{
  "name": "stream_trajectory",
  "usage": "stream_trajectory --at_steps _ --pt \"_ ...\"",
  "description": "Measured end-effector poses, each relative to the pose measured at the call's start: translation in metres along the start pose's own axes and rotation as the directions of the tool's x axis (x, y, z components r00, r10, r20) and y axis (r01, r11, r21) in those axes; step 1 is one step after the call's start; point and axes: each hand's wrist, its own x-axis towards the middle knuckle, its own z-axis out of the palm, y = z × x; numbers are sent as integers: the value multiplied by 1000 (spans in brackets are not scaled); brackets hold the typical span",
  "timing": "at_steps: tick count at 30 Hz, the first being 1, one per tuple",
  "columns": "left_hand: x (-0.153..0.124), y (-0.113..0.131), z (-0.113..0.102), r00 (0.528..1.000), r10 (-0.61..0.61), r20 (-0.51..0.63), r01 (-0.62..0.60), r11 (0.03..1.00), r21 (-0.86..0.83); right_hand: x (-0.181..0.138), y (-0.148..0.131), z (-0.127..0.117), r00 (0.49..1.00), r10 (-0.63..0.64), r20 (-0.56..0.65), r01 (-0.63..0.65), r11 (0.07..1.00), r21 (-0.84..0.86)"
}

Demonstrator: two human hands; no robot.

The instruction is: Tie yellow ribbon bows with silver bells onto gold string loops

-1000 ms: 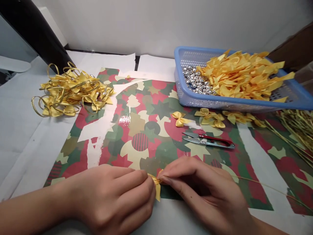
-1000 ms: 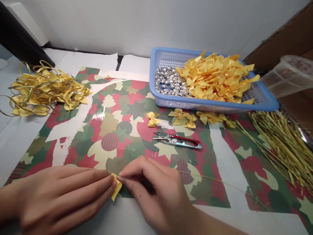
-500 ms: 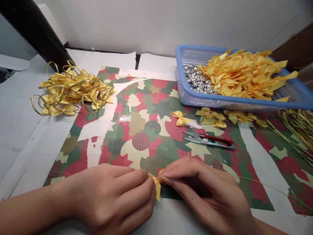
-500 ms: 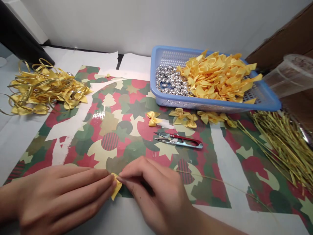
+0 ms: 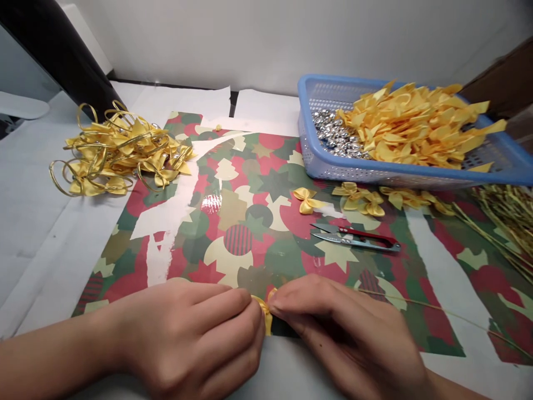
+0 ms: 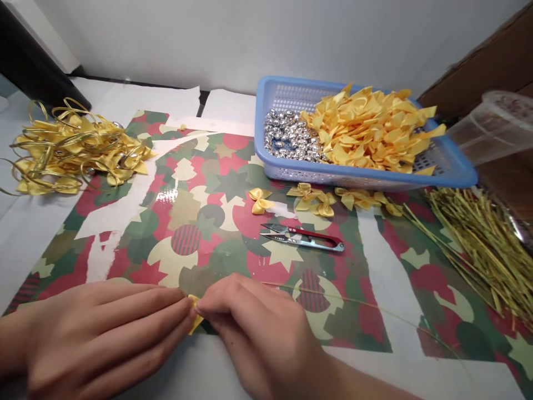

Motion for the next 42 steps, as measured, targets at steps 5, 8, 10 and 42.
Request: stream_trajectory --at_steps 5,8,10,42 --pt "-1 0 1 999 19 -29 -18 1000 23 0 0 -1 1000 -5 9 5 1000 2" --pt "-3 0 2 997 -30 -77 26 999 -41 1 0 -1 1000 -8 6 7 1000 25" --pt "-4 1 1 991 -88 -98 79 993 -91 1 0 -1 1000 -15 3 15 999 39" --pt "6 -17 -12 926 -110 -362 168 977 131 22 7 2 920 337 199 -382 665 643"
